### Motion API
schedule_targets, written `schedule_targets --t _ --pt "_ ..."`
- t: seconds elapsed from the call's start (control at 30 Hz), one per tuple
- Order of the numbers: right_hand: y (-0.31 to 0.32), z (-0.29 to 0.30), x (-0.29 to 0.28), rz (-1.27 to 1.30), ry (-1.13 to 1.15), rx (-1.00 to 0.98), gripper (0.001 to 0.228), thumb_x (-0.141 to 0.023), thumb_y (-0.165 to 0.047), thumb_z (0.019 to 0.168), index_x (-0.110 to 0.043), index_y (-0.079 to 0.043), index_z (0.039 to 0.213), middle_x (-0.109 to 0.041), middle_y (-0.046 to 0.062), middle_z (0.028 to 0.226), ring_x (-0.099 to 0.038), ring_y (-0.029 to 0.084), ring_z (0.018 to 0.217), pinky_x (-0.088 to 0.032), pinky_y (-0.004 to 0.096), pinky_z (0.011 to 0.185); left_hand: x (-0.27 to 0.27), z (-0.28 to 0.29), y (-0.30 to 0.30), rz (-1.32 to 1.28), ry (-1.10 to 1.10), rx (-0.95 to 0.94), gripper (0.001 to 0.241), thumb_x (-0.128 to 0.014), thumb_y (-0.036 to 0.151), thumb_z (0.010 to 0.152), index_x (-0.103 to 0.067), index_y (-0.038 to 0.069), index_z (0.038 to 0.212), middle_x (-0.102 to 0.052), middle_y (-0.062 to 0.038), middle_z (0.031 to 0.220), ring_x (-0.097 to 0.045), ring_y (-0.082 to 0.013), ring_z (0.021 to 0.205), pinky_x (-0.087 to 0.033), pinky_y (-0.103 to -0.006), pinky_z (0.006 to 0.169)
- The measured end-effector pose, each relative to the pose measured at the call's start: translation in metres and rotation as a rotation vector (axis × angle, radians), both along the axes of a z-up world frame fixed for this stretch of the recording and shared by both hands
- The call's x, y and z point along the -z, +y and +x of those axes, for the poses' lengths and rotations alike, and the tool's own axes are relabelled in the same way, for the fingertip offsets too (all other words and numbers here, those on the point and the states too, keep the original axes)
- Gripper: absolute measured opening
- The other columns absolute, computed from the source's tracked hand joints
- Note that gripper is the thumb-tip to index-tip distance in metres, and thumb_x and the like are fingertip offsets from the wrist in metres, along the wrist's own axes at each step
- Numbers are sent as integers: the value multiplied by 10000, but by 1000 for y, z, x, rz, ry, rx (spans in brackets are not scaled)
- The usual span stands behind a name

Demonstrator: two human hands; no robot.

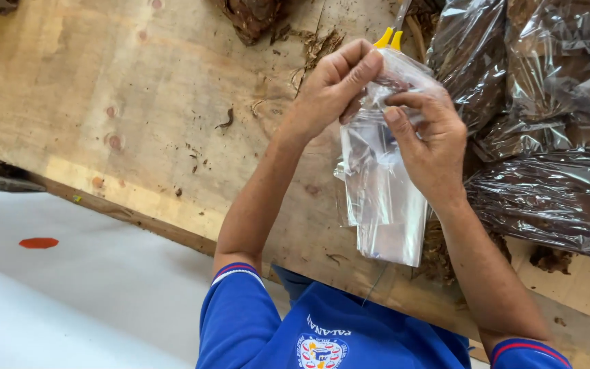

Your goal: The person is manually packaging bundles of dried leaves into clear plastic bags on a wooden workbench.

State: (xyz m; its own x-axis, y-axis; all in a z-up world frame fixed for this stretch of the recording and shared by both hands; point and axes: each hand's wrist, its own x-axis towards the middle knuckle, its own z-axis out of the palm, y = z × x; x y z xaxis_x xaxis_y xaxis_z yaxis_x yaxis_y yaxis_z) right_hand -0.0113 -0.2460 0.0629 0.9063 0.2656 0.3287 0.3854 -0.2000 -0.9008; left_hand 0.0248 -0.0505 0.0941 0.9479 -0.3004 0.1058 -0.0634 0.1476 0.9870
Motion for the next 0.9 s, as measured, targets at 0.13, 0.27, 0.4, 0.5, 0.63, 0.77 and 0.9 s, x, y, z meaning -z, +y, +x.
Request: schedule_targets --t 0.13,0.27,0.4,0.5,0.63,0.77,0.9 --pt "3 -6 1 52 -186 166 221 -763 -155 1063 -716 60 1085 -712 236 1172 -702 302 1078 -620 335 730 9 -10 -1 82 -45 -24 594 -829 470 835 -592 54 1186 -653 -18 1095 -653 -96 987 -558 -203 858" --pt "0 -3 14 28 -317 266 158 -866 -61 1017 -760 48 1060 -769 181 1070 -726 297 1058 -564 416 949 24 -18 -3 321 -249 -44 410 -634 501 975 -690 96 940 -580 47 720 -447 -39 540 -343 -178 447" --pt "2 9 39 218 -409 240 129 -832 129 950 -740 44 980 -731 180 965 -719 309 947 -580 394 862 40 -40 -19 63 -203 -147 203 -606 250 1062 -673 59 1071 -619 -10 825 -545 -59 704 -493 -219 632" --pt "2 14 50 172 -476 227 110 -775 163 940 -751 61 970 -734 215 896 -741 383 863 -569 424 748 33 -56 -27 -194 -159 -231 185 -611 210 1083 -696 49 1047 -635 -9 854 -569 -30 834 -524 -206 787" --pt "3 12 38 129 -526 187 172 -610 181 993 -694 161 1142 -687 358 1093 -680 494 1052 -555 552 923 23 -77 -32 -256 -62 -259 196 -582 212 1092 -681 47 1055 -525 61 854 -476 10 881 -415 -146 768" --pt "-5 9 34 133 -523 184 359 -585 228 983 -633 150 1330 -648 339 1238 -643 484 1187 -546 535 958 40 -73 -26 -22 -130 -265 441 -947 160 773 -680 39 1103 -593 54 779 -547 14 768 -445 -132 731" --pt "5 -3 27 555 -103 45 382 -670 136 970 -594 67 1339 -665 204 1202 -652 261 1159 -560 433 1009 67 -60 -29 122 -188 -468 242 -831 219 913 -719 90 1084 -582 -3 677 -534 -29 664 -467 -210 623"
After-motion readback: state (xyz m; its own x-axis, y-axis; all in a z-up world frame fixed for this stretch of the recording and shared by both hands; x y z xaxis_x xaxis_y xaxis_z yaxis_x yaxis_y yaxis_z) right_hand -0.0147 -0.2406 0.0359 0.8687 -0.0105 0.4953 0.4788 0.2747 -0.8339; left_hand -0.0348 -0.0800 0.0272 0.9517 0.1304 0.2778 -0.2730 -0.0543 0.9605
